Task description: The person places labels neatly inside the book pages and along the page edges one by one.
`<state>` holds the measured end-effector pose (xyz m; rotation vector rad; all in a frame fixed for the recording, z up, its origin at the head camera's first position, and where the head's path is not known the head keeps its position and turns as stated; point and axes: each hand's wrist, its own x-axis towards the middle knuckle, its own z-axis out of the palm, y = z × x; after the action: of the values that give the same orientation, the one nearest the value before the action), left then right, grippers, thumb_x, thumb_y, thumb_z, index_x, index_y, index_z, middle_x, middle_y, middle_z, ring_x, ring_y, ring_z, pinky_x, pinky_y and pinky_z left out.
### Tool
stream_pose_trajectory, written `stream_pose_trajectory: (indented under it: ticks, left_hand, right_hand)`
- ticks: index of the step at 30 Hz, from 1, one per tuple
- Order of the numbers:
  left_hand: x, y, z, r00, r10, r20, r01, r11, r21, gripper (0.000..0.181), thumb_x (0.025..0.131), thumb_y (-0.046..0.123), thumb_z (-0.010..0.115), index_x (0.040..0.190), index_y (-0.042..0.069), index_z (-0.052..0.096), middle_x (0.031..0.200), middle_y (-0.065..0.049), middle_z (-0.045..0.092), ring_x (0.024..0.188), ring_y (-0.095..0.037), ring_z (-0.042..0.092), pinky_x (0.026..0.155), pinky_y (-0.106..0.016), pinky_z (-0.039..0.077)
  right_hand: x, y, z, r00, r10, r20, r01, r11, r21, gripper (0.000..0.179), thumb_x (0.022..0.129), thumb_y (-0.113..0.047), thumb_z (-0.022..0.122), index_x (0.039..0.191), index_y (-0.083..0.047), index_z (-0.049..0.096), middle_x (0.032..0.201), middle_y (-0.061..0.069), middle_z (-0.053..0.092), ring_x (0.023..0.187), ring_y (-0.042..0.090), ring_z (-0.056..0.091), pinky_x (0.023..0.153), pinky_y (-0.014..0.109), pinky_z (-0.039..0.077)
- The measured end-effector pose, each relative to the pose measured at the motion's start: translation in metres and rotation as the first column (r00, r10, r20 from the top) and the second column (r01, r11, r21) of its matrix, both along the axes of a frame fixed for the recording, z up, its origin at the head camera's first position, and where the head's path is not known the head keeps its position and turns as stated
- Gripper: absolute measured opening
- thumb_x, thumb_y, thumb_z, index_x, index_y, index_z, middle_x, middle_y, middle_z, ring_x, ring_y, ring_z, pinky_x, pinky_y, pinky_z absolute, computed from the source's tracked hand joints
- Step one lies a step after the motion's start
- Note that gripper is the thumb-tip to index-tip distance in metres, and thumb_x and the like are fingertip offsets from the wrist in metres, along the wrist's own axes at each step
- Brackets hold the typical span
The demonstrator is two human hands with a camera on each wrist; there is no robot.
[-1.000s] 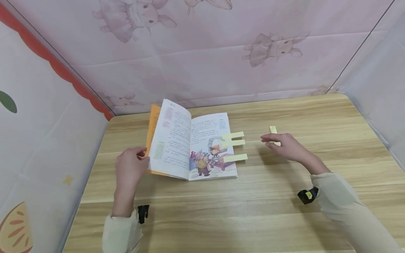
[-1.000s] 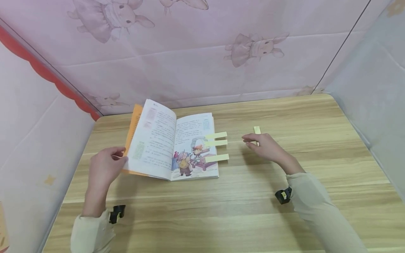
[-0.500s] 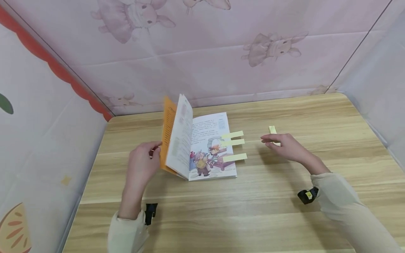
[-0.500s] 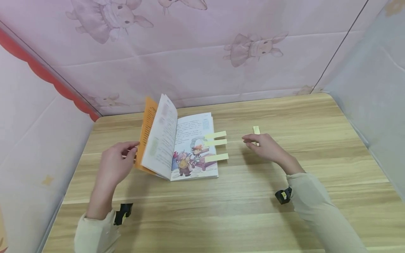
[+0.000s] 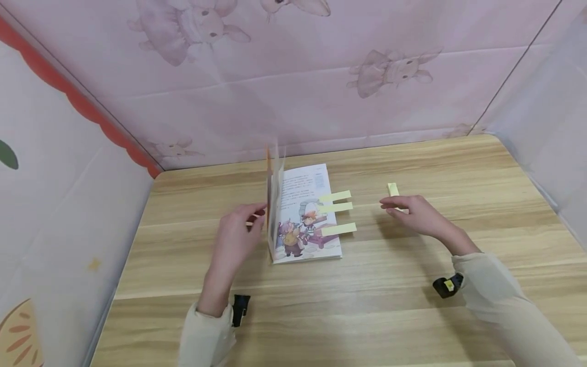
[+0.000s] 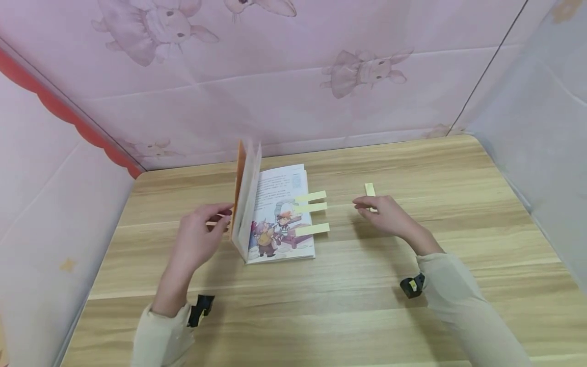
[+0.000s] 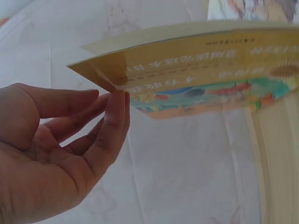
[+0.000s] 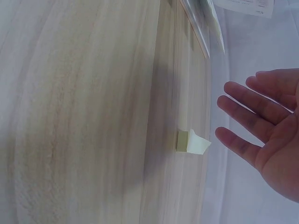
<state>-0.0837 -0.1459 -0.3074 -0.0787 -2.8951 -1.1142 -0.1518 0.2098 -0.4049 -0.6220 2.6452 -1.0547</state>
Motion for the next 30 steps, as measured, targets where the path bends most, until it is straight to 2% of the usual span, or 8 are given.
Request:
stream_pose_trajectory:
  ticks: [4, 8, 14, 19, 24, 30]
  left_hand:
    - [0.000, 0.015, -0.008, 0.999, -0.045, 0.024, 0.045, 0.999, 0.001, 0.029, 0.086, 0.003, 0.061, 0.115, 0.001, 0.062, 0.100, -0.013, 0.063, 0.084, -0.022, 0.059, 0.069, -0.031, 0.054]
    - [0.001, 0.030, -0.019, 0.994, -0.092, 0.058, 0.094, 0.995, -0.037, 0.030, 0.085, 0.005, 0.063, 0.114, 0.003, 0.063, 0.099, -0.011, 0.062, 0.083, -0.019, 0.059, 0.067, -0.027, 0.053]
    - [-0.002, 0.051, -0.042, 0.983, -0.162, 0.088, 0.168, 0.984, -0.067, 0.030, 0.085, 0.008, 0.064, 0.115, 0.004, 0.062, 0.103, -0.008, 0.061, 0.085, -0.017, 0.058, 0.071, -0.026, 0.051]
    - [-0.003, 0.066, -0.062, 0.980, -0.185, 0.069, 0.193, 0.973, -0.128, 0.031, 0.085, 0.011, 0.064, 0.115, 0.007, 0.063, 0.103, -0.006, 0.061, 0.090, -0.018, 0.056, 0.077, -0.031, 0.048]
    - [-0.001, 0.077, -0.081, 0.976, -0.208, 0.061, 0.216, 0.959, -0.184, 0.029, 0.084, 0.010, 0.065, 0.113, 0.005, 0.064, 0.100, -0.006, 0.059, 0.089, -0.019, 0.055, 0.074, -0.030, 0.049]
    - [0.001, 0.084, -0.098, 0.969, -0.212, 0.129, 0.239, 0.937, -0.256, 0.030, 0.087, 0.013, 0.063, 0.116, 0.006, 0.063, 0.106, -0.006, 0.056, 0.096, -0.019, 0.052, 0.078, -0.030, 0.048]
  right_hand:
    - [0.001, 0.002, 0.000, 1.000, -0.012, -0.012, 0.011, 1.000, -0.002, 0.030, 0.091, -0.006, 0.053, 0.118, 0.006, 0.056, 0.108, 0.017, 0.064, 0.105, 0.035, 0.056, 0.080, 0.045, 0.050]
    - [0.003, 0.005, 0.001, 1.000, -0.015, -0.011, 0.015, 1.000, -0.009, 0.030, 0.092, -0.006, 0.053, 0.118, 0.007, 0.056, 0.108, 0.018, 0.064, 0.105, 0.037, 0.056, 0.080, 0.047, 0.050]
    - [0.006, 0.010, -0.001, 1.000, -0.021, 0.005, 0.021, 1.000, -0.018, 0.029, 0.092, -0.004, 0.052, 0.118, 0.008, 0.055, 0.109, 0.021, 0.062, 0.105, 0.038, 0.056, 0.082, 0.049, 0.048]
    - [0.009, 0.013, -0.008, 1.000, -0.024, 0.001, 0.024, 1.000, -0.013, 0.029, 0.091, -0.001, 0.051, 0.118, 0.009, 0.055, 0.109, 0.022, 0.062, 0.102, 0.039, 0.057, 0.081, 0.048, 0.049]
    - [0.012, 0.015, -0.013, 1.000, -0.030, -0.003, 0.030, 0.999, -0.025, 0.029, 0.090, 0.002, 0.051, 0.118, 0.010, 0.055, 0.109, 0.023, 0.062, 0.102, 0.039, 0.057, 0.081, 0.048, 0.050]
    - [0.014, 0.017, -0.015, 0.999, -0.041, 0.026, 0.042, 0.999, -0.035, 0.030, 0.090, 0.001, 0.051, 0.119, 0.010, 0.054, 0.111, 0.024, 0.060, 0.104, 0.040, 0.056, 0.082, 0.049, 0.049]
